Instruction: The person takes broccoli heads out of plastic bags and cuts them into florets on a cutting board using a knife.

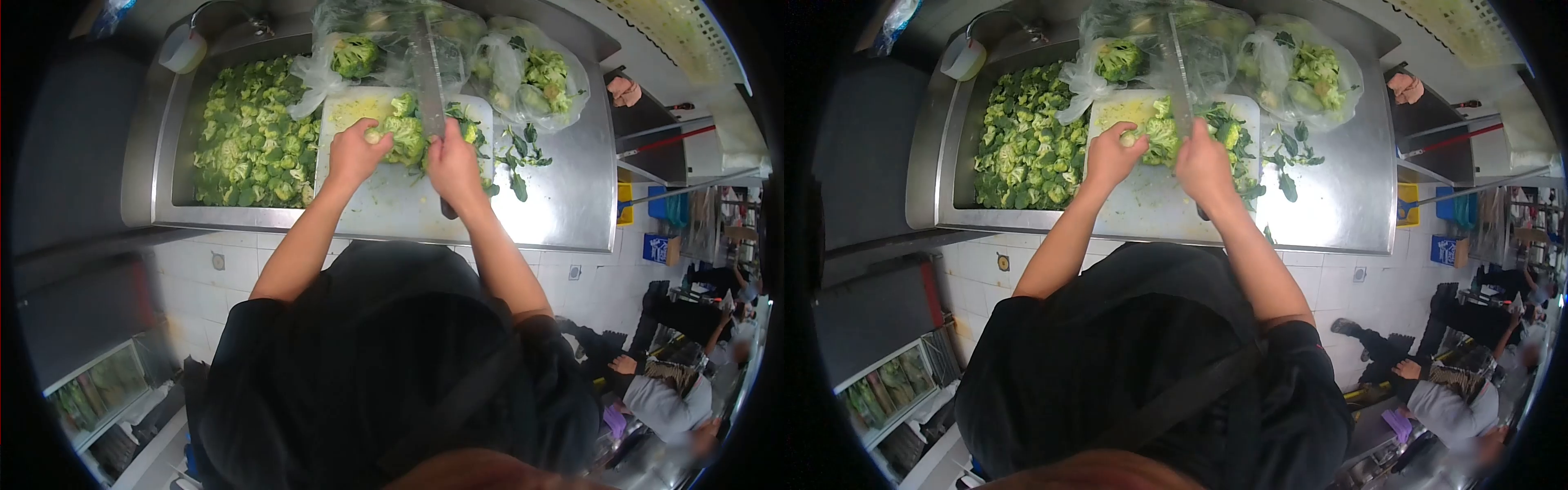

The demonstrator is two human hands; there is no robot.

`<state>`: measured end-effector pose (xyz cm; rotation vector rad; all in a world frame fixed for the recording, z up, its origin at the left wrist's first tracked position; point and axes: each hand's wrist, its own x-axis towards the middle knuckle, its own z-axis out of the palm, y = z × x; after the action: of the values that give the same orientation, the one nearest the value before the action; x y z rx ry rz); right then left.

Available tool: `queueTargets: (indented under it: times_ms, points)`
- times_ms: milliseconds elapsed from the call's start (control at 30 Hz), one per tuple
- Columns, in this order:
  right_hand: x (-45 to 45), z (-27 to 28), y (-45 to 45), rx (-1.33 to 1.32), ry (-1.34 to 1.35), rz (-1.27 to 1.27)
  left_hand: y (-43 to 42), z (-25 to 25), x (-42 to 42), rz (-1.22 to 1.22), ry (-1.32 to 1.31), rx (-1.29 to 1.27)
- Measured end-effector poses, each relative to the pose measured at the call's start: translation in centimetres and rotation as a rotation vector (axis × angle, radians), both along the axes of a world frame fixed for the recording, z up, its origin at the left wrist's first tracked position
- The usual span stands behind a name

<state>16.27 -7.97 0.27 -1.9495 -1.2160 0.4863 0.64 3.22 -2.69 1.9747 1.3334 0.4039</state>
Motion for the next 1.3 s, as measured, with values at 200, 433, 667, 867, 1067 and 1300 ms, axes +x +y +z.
queueTargets:
  times_ms: [200, 433, 667, 867, 1067, 1300]
  points:
    - [-1.7, -6.2, 2.5, -0.145, -0.128, 0.088, 0.3, 0.1, 1.2, 0.057, 0.043, 0.073]
    - [1.8, -0.3, 1.0, -0.02, -0.095, -0.086, 2.3, -1.5, -0.5, 0.189, -0.058, -0.166]
    - [0.8, -2.0, 0.2, -0.04, -0.076, -0.053, 2.4, -2.2, -2.0, 0.134, -0.145, -0.559]
    - [1.9, -0.7, 0.1, -0.054, 0.013, -0.098, 0.0, -3.9, -4.3, -0.437, -0.17, 0.016]
    - [0.3, 1.4, -1.2, -0.078, -0.025, -0.063, -0.4, -2.0, -1.5, -0.02, 0.046, -0.11]
    - [-3.1, -4.9, -0.1, -0.203, -0.124, 0.053, -1.4, -2.2, -0.1, 0.02, 0.102, -0.02]
